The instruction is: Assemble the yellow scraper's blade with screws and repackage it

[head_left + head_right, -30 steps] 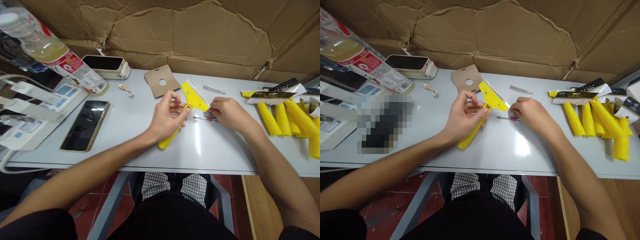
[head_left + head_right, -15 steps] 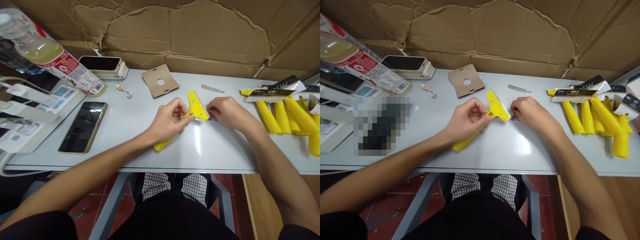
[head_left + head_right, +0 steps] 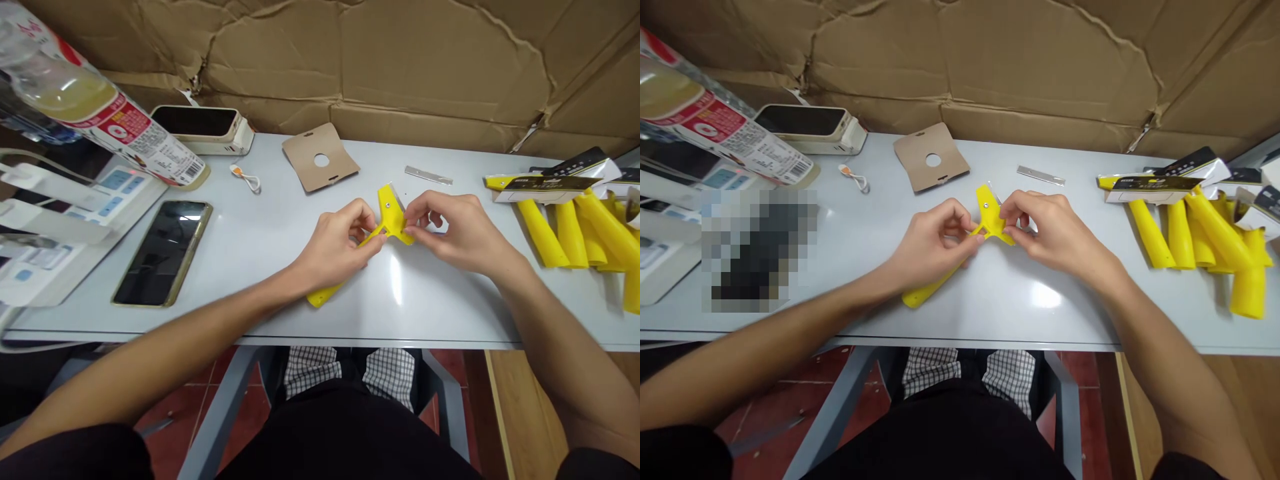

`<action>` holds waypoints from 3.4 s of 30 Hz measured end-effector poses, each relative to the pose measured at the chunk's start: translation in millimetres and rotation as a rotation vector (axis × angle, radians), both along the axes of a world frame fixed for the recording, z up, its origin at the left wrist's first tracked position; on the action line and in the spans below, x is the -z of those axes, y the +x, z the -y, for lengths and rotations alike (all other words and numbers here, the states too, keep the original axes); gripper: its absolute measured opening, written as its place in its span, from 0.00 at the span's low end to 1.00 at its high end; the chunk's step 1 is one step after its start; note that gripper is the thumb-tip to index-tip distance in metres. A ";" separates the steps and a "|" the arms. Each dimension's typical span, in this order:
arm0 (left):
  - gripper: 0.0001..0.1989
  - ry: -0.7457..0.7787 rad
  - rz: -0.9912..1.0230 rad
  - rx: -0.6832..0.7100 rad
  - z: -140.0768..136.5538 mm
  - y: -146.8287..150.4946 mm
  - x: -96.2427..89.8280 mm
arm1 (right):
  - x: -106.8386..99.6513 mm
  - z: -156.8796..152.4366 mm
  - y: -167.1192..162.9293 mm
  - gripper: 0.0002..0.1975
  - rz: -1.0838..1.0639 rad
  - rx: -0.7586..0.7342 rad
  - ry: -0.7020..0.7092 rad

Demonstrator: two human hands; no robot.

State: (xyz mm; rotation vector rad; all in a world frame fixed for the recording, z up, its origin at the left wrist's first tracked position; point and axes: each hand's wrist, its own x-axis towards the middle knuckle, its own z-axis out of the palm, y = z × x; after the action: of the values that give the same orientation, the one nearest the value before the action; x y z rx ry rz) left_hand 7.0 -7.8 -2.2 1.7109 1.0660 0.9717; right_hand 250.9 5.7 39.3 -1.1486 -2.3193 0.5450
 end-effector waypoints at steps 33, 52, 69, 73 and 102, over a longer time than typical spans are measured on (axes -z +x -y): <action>0.18 -0.094 0.212 -0.043 5.6 4.9 -1.3 | 2.4 -3.1 -4.3 0.20 -0.347 0.210 -0.393; 0.20 0.584 -0.378 0.075 3.3 -13.3 -6.7 | 2.6 0.7 -9.3 0.22 -0.642 0.195 -0.684; 0.18 0.625 -0.367 0.067 -0.5 -15.2 -5.7 | 2.2 -1.1 -9.1 0.20 -0.592 0.169 -0.616; 0.15 0.347 -0.207 0.051 0.1 -12.1 -14.0 | -6.0 -2.6 2.5 0.21 -0.378 0.236 -0.333; 0.35 -0.748 0.629 0.272 -8.6 -5.6 -12.6 | -17.3 -2.6 16.3 0.07 -0.030 0.092 0.112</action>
State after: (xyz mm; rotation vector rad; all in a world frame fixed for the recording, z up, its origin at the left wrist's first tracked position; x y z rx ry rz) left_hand 1.5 0.8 10.4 0.8192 0.6274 0.7235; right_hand 267.1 8.3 56.6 -1.1798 -2.2288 0.3910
